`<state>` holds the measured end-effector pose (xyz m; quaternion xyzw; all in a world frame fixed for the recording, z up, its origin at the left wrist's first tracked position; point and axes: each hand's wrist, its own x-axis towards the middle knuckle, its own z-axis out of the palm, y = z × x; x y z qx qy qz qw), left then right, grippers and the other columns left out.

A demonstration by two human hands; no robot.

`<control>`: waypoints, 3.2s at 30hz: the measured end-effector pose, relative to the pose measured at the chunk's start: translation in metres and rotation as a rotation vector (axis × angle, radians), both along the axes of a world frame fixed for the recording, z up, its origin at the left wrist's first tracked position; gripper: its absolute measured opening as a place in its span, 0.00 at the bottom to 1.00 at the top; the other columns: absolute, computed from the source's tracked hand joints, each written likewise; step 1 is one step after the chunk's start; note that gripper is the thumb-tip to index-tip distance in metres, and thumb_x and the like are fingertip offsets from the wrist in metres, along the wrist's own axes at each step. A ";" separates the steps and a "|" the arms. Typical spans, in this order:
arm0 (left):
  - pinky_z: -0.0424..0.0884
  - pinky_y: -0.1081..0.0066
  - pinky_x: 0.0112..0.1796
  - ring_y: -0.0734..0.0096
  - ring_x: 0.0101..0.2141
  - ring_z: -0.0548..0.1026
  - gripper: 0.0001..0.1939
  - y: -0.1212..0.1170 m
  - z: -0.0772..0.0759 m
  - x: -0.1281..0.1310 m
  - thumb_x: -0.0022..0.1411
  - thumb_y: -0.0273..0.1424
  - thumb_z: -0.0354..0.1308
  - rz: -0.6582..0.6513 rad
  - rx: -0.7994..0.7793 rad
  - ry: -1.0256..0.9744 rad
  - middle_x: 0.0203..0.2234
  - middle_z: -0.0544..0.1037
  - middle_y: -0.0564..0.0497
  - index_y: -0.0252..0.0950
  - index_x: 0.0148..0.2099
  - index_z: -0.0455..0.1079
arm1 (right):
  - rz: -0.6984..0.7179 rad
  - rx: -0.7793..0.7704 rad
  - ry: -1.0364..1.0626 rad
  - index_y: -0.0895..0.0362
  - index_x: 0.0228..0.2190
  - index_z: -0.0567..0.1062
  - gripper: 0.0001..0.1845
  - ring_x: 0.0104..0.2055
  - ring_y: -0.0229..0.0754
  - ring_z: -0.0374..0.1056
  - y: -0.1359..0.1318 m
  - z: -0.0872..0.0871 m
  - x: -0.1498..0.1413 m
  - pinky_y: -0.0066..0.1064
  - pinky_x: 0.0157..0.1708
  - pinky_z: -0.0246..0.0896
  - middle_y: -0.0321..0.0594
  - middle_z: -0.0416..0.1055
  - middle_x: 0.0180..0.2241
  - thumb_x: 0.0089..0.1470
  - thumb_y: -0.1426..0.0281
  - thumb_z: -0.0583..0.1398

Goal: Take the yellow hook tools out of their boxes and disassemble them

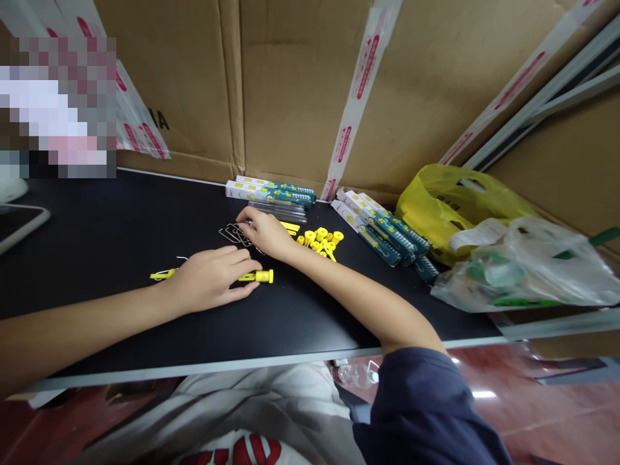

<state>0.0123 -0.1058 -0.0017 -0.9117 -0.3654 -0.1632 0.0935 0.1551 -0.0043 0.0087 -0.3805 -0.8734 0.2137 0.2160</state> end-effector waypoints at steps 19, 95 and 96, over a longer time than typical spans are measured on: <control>0.64 0.70 0.33 0.68 0.35 0.72 0.12 0.005 -0.005 -0.003 0.66 0.37 0.50 -0.015 0.037 -0.045 0.31 0.74 0.52 0.37 0.43 0.70 | -0.039 0.061 0.090 0.58 0.36 0.73 0.26 0.24 0.36 0.60 -0.067 0.001 0.073 0.27 0.30 0.53 0.34 0.63 0.21 0.64 0.56 0.42; 0.66 0.75 0.31 0.72 0.35 0.76 0.14 0.005 -0.006 -0.005 0.68 0.40 0.48 0.026 0.092 -0.141 0.35 0.78 0.53 0.42 0.49 0.70 | -0.271 0.474 -0.339 0.56 0.35 0.67 0.11 0.36 0.45 0.63 -0.022 0.047 0.129 0.33 0.36 0.54 0.44 0.69 0.33 0.61 0.63 0.50; 0.66 0.76 0.32 0.72 0.35 0.76 0.14 0.005 -0.006 -0.005 0.68 0.40 0.48 0.026 0.090 -0.148 0.35 0.78 0.53 0.41 0.49 0.70 | -0.304 0.470 -0.333 0.56 0.34 0.67 0.13 0.35 0.45 0.63 -0.023 0.050 0.129 0.33 0.35 0.53 0.44 0.69 0.33 0.62 0.63 0.48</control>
